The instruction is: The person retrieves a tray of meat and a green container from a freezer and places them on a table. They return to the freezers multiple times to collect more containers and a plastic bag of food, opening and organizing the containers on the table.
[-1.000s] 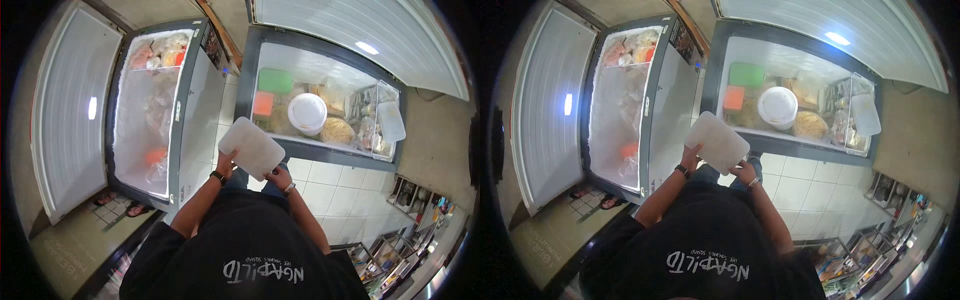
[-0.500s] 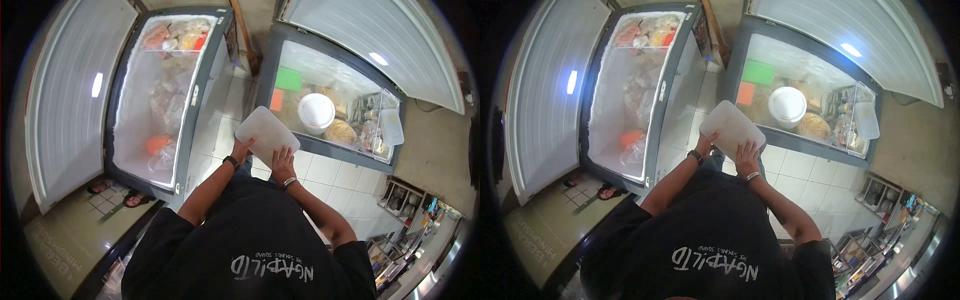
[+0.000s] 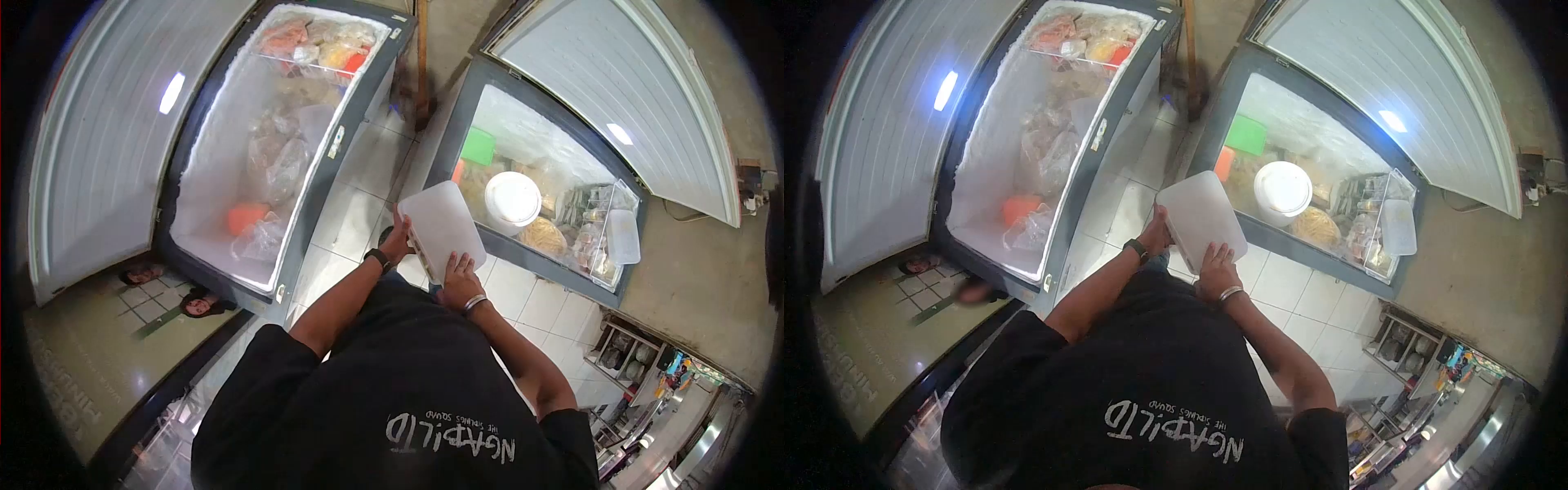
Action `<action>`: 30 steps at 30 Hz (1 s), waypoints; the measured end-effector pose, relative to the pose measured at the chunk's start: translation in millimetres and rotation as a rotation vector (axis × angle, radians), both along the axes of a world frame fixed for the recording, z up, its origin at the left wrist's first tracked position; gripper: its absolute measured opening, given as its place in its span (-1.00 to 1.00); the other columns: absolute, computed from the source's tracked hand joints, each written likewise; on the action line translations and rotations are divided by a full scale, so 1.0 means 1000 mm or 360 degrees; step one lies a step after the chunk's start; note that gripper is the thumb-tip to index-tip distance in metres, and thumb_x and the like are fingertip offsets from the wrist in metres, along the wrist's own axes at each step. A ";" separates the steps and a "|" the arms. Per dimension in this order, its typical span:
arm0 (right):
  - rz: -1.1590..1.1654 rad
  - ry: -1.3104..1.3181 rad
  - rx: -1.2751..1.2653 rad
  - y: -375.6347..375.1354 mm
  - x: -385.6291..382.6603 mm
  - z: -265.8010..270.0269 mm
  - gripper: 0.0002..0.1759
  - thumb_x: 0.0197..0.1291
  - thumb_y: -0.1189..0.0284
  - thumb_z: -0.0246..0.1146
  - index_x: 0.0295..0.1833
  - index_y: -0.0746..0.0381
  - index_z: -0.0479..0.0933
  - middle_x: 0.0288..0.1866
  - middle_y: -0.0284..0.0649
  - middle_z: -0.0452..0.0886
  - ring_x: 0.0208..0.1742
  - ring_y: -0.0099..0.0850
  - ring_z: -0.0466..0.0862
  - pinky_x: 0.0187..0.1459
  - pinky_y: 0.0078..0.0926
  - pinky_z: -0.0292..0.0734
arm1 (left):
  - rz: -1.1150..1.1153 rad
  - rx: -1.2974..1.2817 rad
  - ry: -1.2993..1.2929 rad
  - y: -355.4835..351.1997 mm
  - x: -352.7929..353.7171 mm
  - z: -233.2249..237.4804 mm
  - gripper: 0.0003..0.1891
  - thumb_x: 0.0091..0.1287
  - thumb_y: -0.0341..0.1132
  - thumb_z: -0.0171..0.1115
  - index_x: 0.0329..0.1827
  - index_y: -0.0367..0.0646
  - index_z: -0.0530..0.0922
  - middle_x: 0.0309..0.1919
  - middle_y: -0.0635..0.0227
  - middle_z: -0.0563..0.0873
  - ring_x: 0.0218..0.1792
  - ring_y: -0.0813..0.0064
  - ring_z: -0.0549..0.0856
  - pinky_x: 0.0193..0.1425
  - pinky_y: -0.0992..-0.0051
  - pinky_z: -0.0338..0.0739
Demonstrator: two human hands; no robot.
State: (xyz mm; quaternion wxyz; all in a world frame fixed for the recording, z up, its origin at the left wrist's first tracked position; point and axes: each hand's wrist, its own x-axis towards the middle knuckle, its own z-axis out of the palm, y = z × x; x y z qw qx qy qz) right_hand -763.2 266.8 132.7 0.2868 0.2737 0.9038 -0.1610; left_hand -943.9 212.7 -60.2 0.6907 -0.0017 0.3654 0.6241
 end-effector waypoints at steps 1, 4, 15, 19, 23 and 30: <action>-0.0008 -0.0005 -0.0003 -0.002 0.001 -0.001 -0.04 0.03 0.26 0.20 0.37 0.68 -0.05 0.29 0.69 0.06 0.31 0.54 0.18 0.27 0.10 0.33 | 0.0011 0.0068 -0.0073 -0.001 0.000 0.003 0.10 0.28 0.23 0.15 0.44 0.34 -0.64 0.47 0.15 -0.04 0.43 0.00 0.14 0.09 -0.29 0.42; -0.0222 0.0017 -0.0003 -0.009 0.002 0.000 -0.04 0.02 0.30 0.20 0.39 0.65 -0.05 0.32 0.64 0.05 0.34 0.47 0.18 0.33 -0.01 0.28 | -0.0080 0.0087 0.0044 -0.003 -0.008 0.046 0.14 0.22 0.23 0.21 0.46 0.34 -0.61 0.47 0.14 -0.05 0.42 -0.02 0.16 0.15 -0.31 0.36; -0.1788 0.1591 0.0332 -0.013 0.113 0.059 -0.56 0.16 0.55 0.01 0.20 0.19 0.42 -0.37 0.19 0.62 -0.38 0.02 0.68 -0.33 -0.16 0.55 | -0.0294 0.0270 0.0887 0.004 -0.015 0.082 0.04 -0.05 -0.71 0.11 0.55 0.01 -0.14 0.34 0.24 0.34 0.33 0.30 0.39 0.36 0.32 0.35; -0.2120 0.1118 0.0813 -0.098 0.189 0.098 -0.64 0.27 0.55 0.07 0.19 0.20 0.37 -0.37 0.09 0.64 -0.35 0.02 0.68 -0.37 -0.18 0.54 | -0.0603 0.0366 0.0960 0.004 0.001 0.121 0.03 -0.06 -0.75 0.07 0.55 0.03 -0.11 0.35 0.27 0.33 0.28 0.35 0.43 0.30 0.37 0.39; -0.2397 0.0882 0.0908 -0.239 0.259 0.085 -0.68 0.30 0.50 0.09 0.16 0.22 0.38 -0.37 0.07 0.64 -0.34 0.05 0.67 -0.35 -0.12 0.54 | -0.0860 0.0486 0.0776 -0.007 0.048 0.138 -0.10 -0.01 -0.74 0.06 0.50 -0.03 0.07 0.31 0.30 0.41 0.24 0.38 0.48 0.17 0.43 0.49; -0.3179 0.0534 0.1119 -0.513 0.271 0.048 -0.77 0.33 0.36 0.10 -0.01 0.26 0.45 -0.34 0.05 0.67 -0.29 0.02 0.68 -0.27 -0.09 0.55 | -0.1253 0.0519 0.0521 -0.090 0.195 0.238 -0.34 0.03 -0.67 0.01 0.33 -0.28 0.27 0.13 0.21 0.56 0.07 0.35 0.61 0.16 0.40 0.49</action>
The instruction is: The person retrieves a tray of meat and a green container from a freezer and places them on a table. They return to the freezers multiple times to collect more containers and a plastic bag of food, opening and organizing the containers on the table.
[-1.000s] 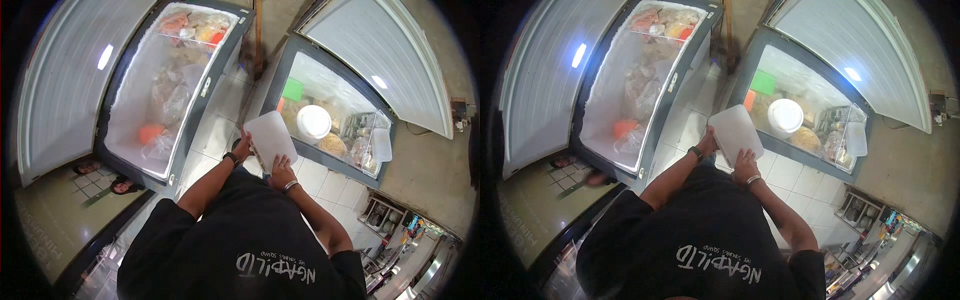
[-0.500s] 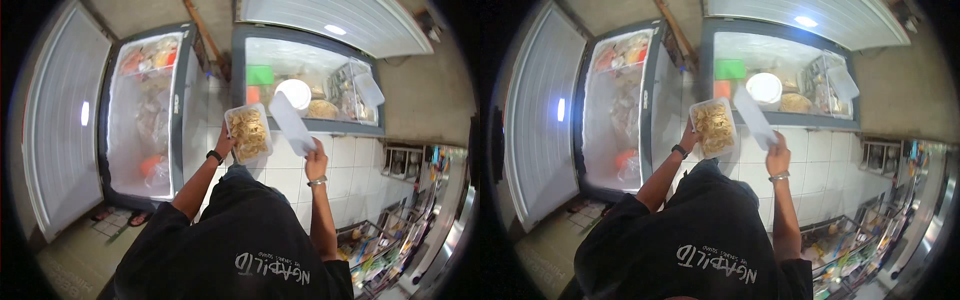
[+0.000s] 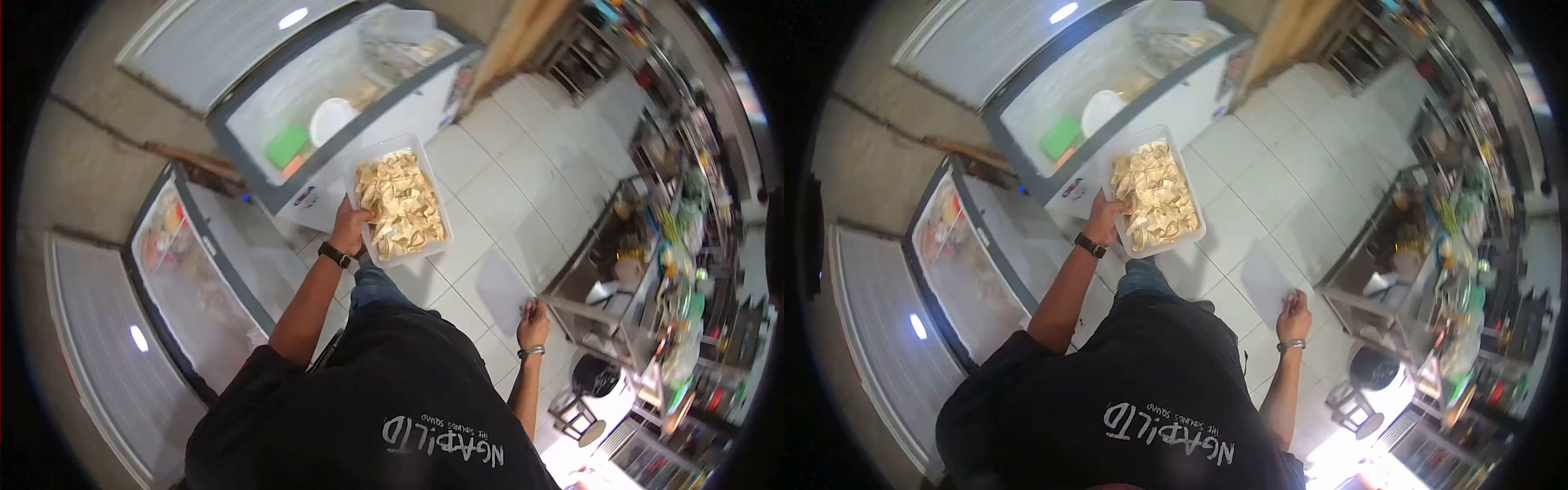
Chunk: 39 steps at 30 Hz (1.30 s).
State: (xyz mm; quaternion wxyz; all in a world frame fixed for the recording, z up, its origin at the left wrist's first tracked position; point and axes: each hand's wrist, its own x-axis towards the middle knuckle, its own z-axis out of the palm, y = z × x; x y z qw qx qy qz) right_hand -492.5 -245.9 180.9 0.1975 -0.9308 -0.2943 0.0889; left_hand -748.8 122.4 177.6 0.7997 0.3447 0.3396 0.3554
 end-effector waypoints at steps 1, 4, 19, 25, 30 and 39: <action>-0.0073 -0.0007 0.0011 -0.034 -0.004 -0.004 -0.77 0.33 0.36 0.10 -0.01 0.26 0.45 -0.34 0.05 0.67 -0.29 0.02 0.68 -0.27 -0.09 0.55 | -0.0023 -0.0037 0.0027 -0.019 0.022 0.008 -0.32 0.02 -0.70 -0.01 0.34 -0.28 0.27 0.11 0.20 0.57 0.02 0.36 0.62 0.11 0.45 0.50; -0.0343 0.0055 0.0015 -0.119 -0.020 -0.020 -0.78 0.32 0.36 0.10 -0.01 0.24 0.46 -0.36 0.03 0.67 -0.32 0.02 0.68 -0.29 -0.08 0.54 | -0.0316 0.0020 -0.0006 -0.069 0.079 0.026 -0.32 -0.01 -0.68 0.00 0.32 -0.33 0.27 0.14 0.17 0.55 0.09 0.32 0.60 0.17 0.40 0.50; -0.1262 0.0049 0.0181 -0.259 -0.101 -0.065 -0.79 0.32 0.36 0.09 -0.06 0.24 0.47 -0.41 -0.01 0.68 -0.34 -0.03 0.69 -0.32 -0.11 0.54 | -0.1329 0.0052 -0.0123 -0.233 0.237 0.089 -0.29 -0.04 -0.69 -0.08 0.34 -0.34 0.26 0.15 0.19 0.53 0.12 0.35 0.56 0.21 0.44 0.44; -0.1365 0.0128 0.0144 -0.252 -0.112 -0.069 -0.77 0.31 0.35 0.08 -0.04 0.25 0.47 -0.39 0.05 0.67 -0.32 0.04 0.68 -0.30 -0.05 0.53 | -0.1435 0.0238 -0.0134 -0.242 0.246 0.103 -0.26 -0.05 -0.68 -0.07 0.36 -0.32 0.25 0.15 0.23 0.53 0.13 0.43 0.54 0.23 0.48 0.41; -0.1379 0.0158 0.0219 -0.246 -0.109 -0.067 -0.77 0.31 0.35 0.08 -0.03 0.23 0.47 -0.39 0.04 0.67 -0.33 0.06 0.67 -0.30 -0.04 0.53 | -0.1414 0.0483 -0.0072 -0.236 0.242 0.108 -0.27 -0.04 -0.68 -0.06 0.37 -0.33 0.24 0.13 0.25 0.54 0.10 0.48 0.56 0.19 0.53 0.43; -0.1272 0.0102 0.0160 -0.229 -0.100 -0.059 -0.79 0.30 0.39 0.09 -0.03 0.26 0.46 -0.38 -0.02 0.68 -0.32 -0.05 0.70 -0.28 -0.15 0.55 | -0.1295 0.0643 -0.0057 -0.224 0.228 0.110 -0.30 -0.01 -0.69 -0.03 0.35 -0.35 0.25 0.07 0.25 0.57 0.05 0.51 0.57 0.13 0.54 0.46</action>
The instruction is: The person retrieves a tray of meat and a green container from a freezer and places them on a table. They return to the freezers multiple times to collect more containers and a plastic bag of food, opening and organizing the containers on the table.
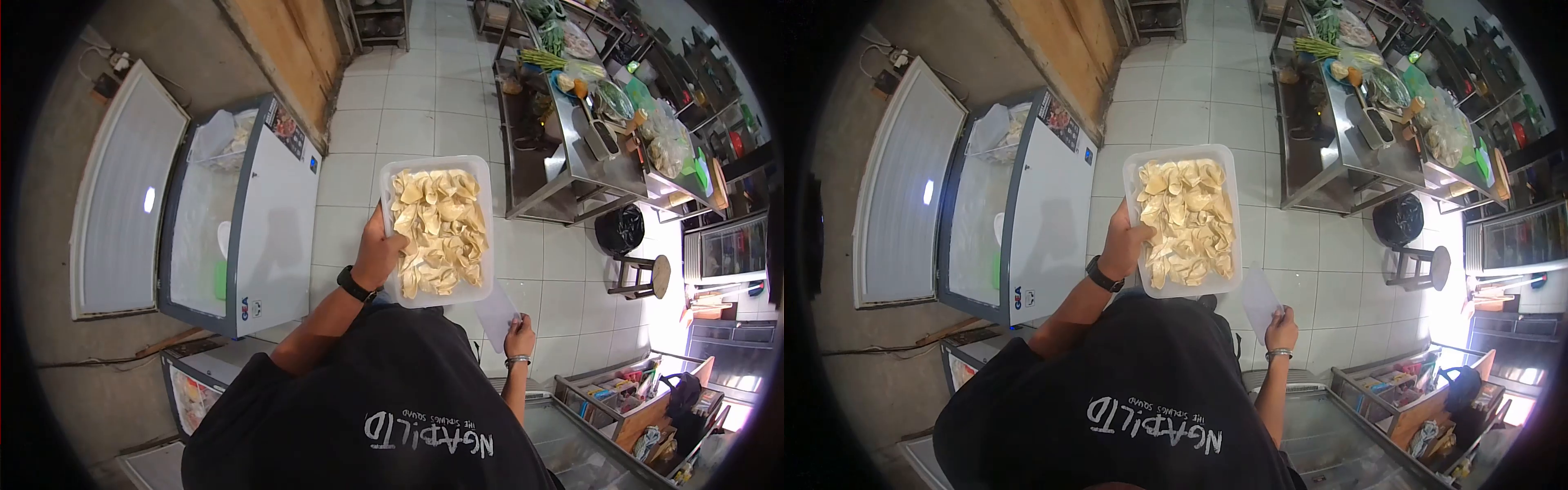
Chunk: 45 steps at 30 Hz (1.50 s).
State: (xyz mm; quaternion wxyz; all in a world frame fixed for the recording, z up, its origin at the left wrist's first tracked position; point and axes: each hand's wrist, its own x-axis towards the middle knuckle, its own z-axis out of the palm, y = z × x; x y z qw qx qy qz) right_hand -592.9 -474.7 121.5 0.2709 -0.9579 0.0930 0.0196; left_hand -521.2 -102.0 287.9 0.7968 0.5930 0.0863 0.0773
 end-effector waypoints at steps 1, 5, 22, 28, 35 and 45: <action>0.0016 0.0006 0.0001 0.002 0.001 0.001 -0.79 0.30 0.40 0.10 -0.02 0.26 0.46 -0.38 -0.03 0.69 -0.32 -0.06 0.70 -0.28 -0.15 0.56 | 0.0009 -0.0001 0.0004 0.001 -0.001 0.000 -0.30 -0.01 -0.69 -0.03 0.35 -0.35 0.25 0.07 0.25 0.57 0.05 0.51 0.57 0.13 0.54 0.46; 0.0051 0.0013 0.0088 0.007 0.001 -0.003 -0.78 0.29 0.40 0.11 -0.01 0.25 0.47 -0.39 -0.04 0.69 -0.32 -0.06 0.70 -0.28 -0.15 0.55 | 0.0045 -0.0100 0.0009 0.006 -0.009 -0.001 -0.34 -0.01 -0.68 -0.03 0.30 -0.33 0.30 0.03 0.26 0.58 0.01 0.50 0.58 0.10 0.54 0.48; 0.0005 0.0104 -0.0023 0.020 -0.015 -0.005 -0.76 0.28 0.29 0.12 -0.02 0.16 0.46 -0.44 0.02 0.64 -0.32 0.08 0.64 -0.26 0.03 0.53 | 0.0036 -0.0675 0.0444 0.000 -0.044 -0.017 -0.48 0.07 -0.61 0.06 0.20 -0.31 0.39 0.00 0.14 0.61 -0.08 0.22 0.67 0.04 0.29 0.60; -0.0032 0.0121 0.0015 0.012 -0.019 -0.005 -0.76 0.27 0.29 0.13 -0.03 0.17 0.47 -0.44 0.02 0.64 -0.33 0.07 0.64 -0.26 0.02 0.53 | 0.0108 -0.0605 0.0367 -0.006 -0.046 -0.017 -0.49 0.06 -0.62 0.04 0.18 -0.28 0.40 0.01 0.20 0.61 0.01 0.25 0.63 0.10 0.30 0.56; 0.0001 0.0086 -0.0008 0.001 -0.020 -0.007 -0.77 0.27 0.31 0.14 -0.04 0.17 0.46 -0.45 0.02 0.63 -0.35 0.06 0.64 -0.29 0.00 0.53 | 0.0170 -0.0362 0.0319 -0.016 -0.048 -0.007 -0.41 0.10 -0.64 -0.04 0.30 -0.35 0.29 0.16 0.11 0.52 0.14 0.22 0.55 0.23 0.31 0.43; 0.0026 -0.0007 -0.0016 -0.005 -0.010 -0.005 -0.78 0.26 0.32 0.14 -0.04 0.17 0.45 -0.45 0.00 0.64 -0.39 0.05 0.64 -0.34 -0.01 0.52 | 0.0155 -0.0393 0.0287 -0.012 -0.048 -0.015 -0.41 0.09 -0.63 -0.02 0.30 -0.30 0.31 0.14 0.17 0.54 0.12 0.25 0.56 0.23 0.34 0.43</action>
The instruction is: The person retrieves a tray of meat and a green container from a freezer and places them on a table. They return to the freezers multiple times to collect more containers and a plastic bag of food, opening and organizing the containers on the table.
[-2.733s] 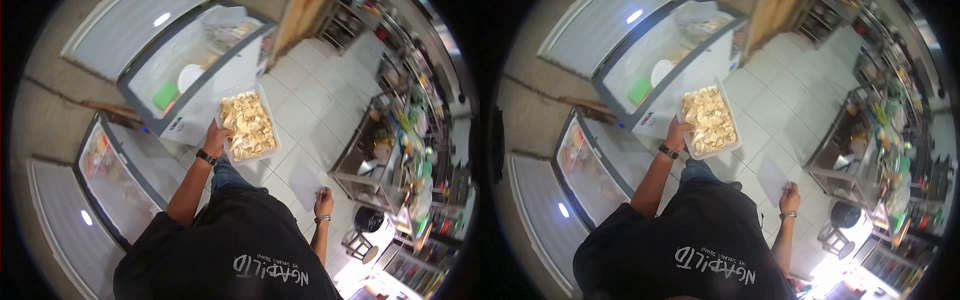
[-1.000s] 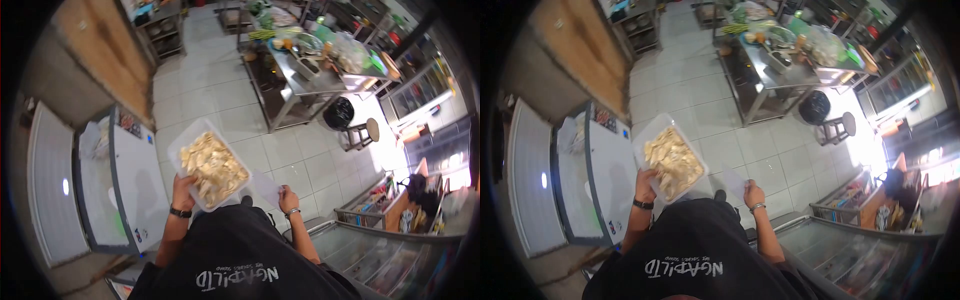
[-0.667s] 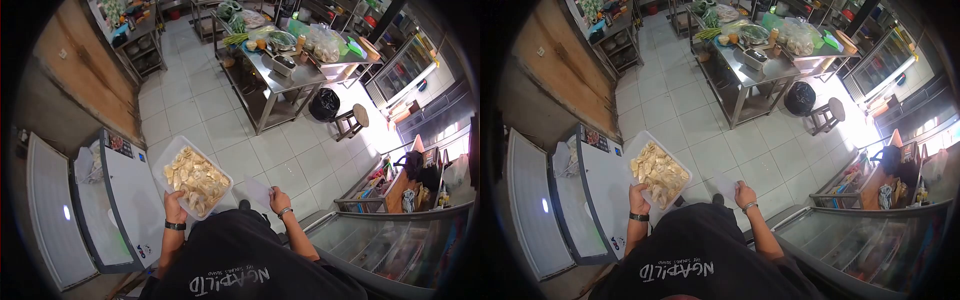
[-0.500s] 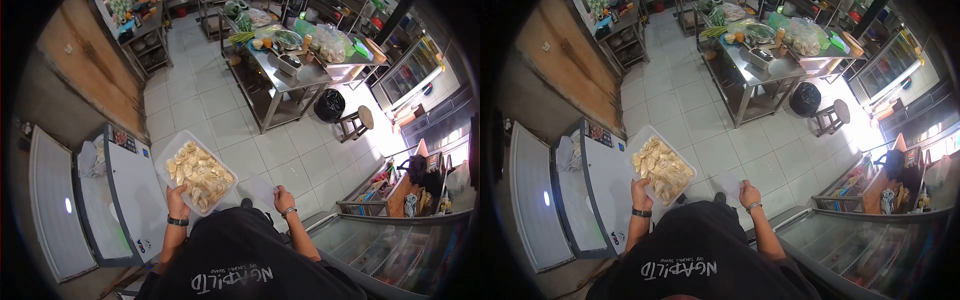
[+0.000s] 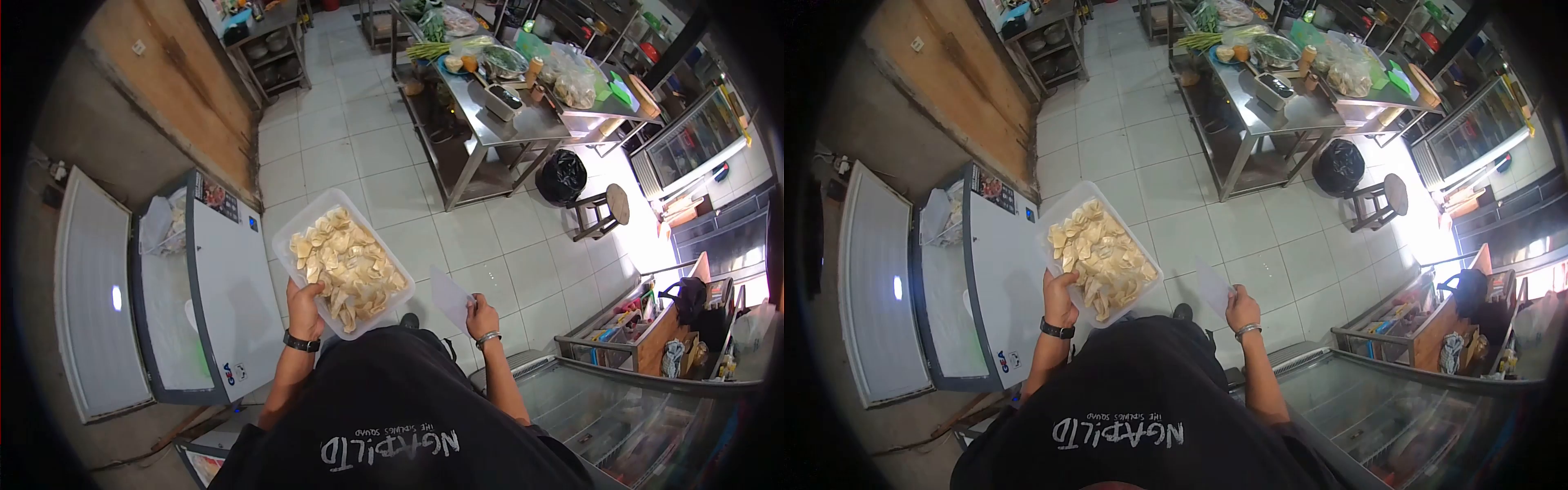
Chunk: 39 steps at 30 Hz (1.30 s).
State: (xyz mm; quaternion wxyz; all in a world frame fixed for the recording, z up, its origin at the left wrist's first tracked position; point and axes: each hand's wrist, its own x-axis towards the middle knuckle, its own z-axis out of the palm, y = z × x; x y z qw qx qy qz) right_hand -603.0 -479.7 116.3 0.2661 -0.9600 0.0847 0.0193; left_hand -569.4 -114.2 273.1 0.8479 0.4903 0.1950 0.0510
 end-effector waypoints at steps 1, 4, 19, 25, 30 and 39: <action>0.0001 -0.0012 -0.0028 0.001 0.000 -0.001 -0.78 0.26 0.33 0.14 -0.05 0.18 0.45 -0.45 0.00 0.64 -0.39 0.05 0.64 -0.35 -0.01 0.51 | 0.0005 0.0026 0.0011 0.000 -0.001 0.001 -0.41 0.08 -0.61 0.01 0.29 -0.28 0.31 0.12 0.19 0.56 0.11 0.26 0.57 0.22 0.34 0.44; 0.0027 0.0086 0.0063 0.005 0.001 0.007 -0.76 0.26 0.37 0.13 0.01 0.19 0.45 -0.43 0.05 0.64 -0.33 0.08 0.64 -0.30 0.03 0.52 | -0.0019 0.0112 -0.0008 0.004 -0.002 0.000 -0.37 0.06 -0.65 -0.01 0.32 -0.31 0.26 0.16 0.17 0.52 0.15 0.28 0.54 0.24 0.37 0.41; 0.0177 0.0013 0.0002 0.023 0.000 0.006 -0.77 0.28 0.35 0.12 -0.01 0.20 0.45 -0.42 0.06 0.64 -0.35 0.09 0.64 -0.32 0.04 0.49 | 0.0037 0.0063 -0.0026 0.009 -0.005 0.008 -0.31 0.06 -0.68 0.00 0.37 -0.29 0.18 0.20 0.14 0.49 0.18 0.27 0.54 0.26 0.32 0.45; 0.0205 0.0033 0.0003 0.025 0.005 0.006 -0.78 0.28 0.37 0.11 -0.01 0.21 0.45 -0.41 0.05 0.65 -0.34 0.09 0.64 -0.31 0.00 0.50 | 0.0092 0.0073 -0.0083 0.013 -0.010 0.006 -0.29 0.06 -0.73 0.00 0.38 -0.26 0.17 0.18 0.18 0.50 0.15 0.35 0.56 0.23 0.39 0.47; 0.0051 -0.0065 0.0271 0.031 0.012 0.021 -0.78 0.32 0.38 0.09 -0.01 0.25 0.45 -0.39 -0.01 0.68 -0.38 -0.08 0.70 -0.34 -0.16 0.54 | 0.0182 0.0097 -0.0178 0.012 -0.012 0.005 -0.31 0.07 -0.71 0.01 0.37 -0.27 0.18 0.16 0.19 0.50 0.14 0.37 0.56 0.22 0.40 0.47; -0.0241 -0.0294 0.1281 0.034 0.039 0.052 -0.73 0.39 0.31 0.12 -0.04 0.33 0.45 -0.45 -0.39 0.55 -0.51 -0.68 0.40 -0.44 -0.66 0.35 | 0.0248 0.0153 -0.0229 0.012 -0.015 0.006 -0.34 0.07 -0.71 0.00 0.34 -0.28 0.19 0.15 0.17 0.50 0.15 0.38 0.55 0.22 0.41 0.48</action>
